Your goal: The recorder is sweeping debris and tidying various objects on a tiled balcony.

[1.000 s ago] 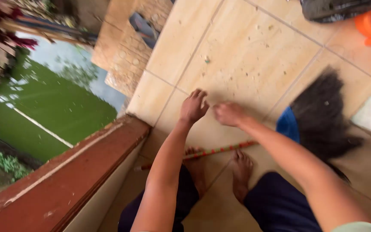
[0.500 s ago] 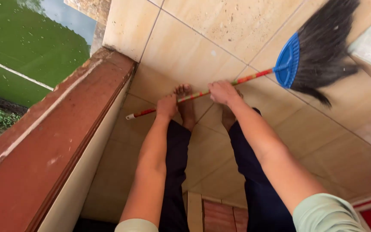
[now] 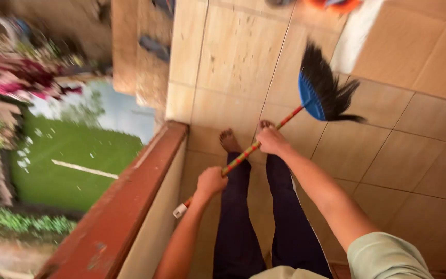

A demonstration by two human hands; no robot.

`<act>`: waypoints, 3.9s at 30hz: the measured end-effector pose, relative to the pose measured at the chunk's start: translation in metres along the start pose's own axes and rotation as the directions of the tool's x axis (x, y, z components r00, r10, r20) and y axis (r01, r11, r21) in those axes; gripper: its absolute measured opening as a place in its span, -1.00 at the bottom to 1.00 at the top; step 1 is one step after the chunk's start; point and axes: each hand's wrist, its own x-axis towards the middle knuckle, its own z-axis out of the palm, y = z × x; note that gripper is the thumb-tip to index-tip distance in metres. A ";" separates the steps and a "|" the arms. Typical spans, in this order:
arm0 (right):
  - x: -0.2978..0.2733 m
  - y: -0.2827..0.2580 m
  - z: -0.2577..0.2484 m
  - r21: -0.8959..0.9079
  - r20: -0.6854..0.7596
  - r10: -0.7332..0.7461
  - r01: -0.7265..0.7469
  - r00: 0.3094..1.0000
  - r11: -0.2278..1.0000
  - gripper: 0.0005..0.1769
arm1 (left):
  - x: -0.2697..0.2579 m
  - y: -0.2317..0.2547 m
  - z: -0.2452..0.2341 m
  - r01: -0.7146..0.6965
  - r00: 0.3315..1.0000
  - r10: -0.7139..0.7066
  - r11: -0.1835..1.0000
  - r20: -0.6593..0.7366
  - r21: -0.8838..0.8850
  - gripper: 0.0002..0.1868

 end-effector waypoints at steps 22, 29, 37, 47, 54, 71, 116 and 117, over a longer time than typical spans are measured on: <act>-0.074 0.044 0.023 0.652 0.717 0.533 -0.161 0.450 -0.741 -0.86 | -0.017 0.274 -0.034 0.056 0.904 0.175 0.855 0.390 -0.516 -0.34; -0.017 0.023 0.033 0.740 0.661 0.653 -0.181 0.370 -0.647 -0.82 | 0.012 0.147 -0.046 -0.249 0.961 0.277 0.819 -0.024 -0.517 -0.41; 0.041 0.013 0.000 0.782 0.619 0.708 -0.352 0.340 -0.514 -0.77 | -0.005 -0.003 -0.110 0.271 0.793 -0.251 0.961 -0.556 -0.047 0.00; 0.167 -0.015 -0.048 0.545 0.727 0.072 -0.510 0.683 -0.665 -0.83 | -0.012 -0.022 -0.105 0.238 0.655 -0.278 0.959 -0.703 -0.157 -0.01; 0.170 -0.107 -0.179 0.612 0.617 -0.147 -0.588 0.773 -0.529 -0.85 | -0.012 -0.019 -0.110 0.198 0.680 -0.289 0.957 -0.674 -0.211 -0.07; -0.178 0.135 -0.156 0.701 0.677 0.369 -0.405 0.637 -0.587 -0.78 | 0.049 0.055 -0.068 0.072 0.876 -0.083 0.997 -0.475 -0.040 -0.06; 0.208 -0.123 -0.211 0.673 0.548 -0.103 -0.510 0.830 -0.536 -0.83 | 0.098 -0.118 -0.194 0.310 0.794 -0.538 0.758 -0.282 -0.574 -0.06; 0.210 -0.127 -0.209 0.712 0.573 -0.035 -0.518 0.819 -0.474 -0.83 | 0.102 -0.122 -0.193 0.313 0.794 -0.538 0.760 -0.282 -0.569 -0.05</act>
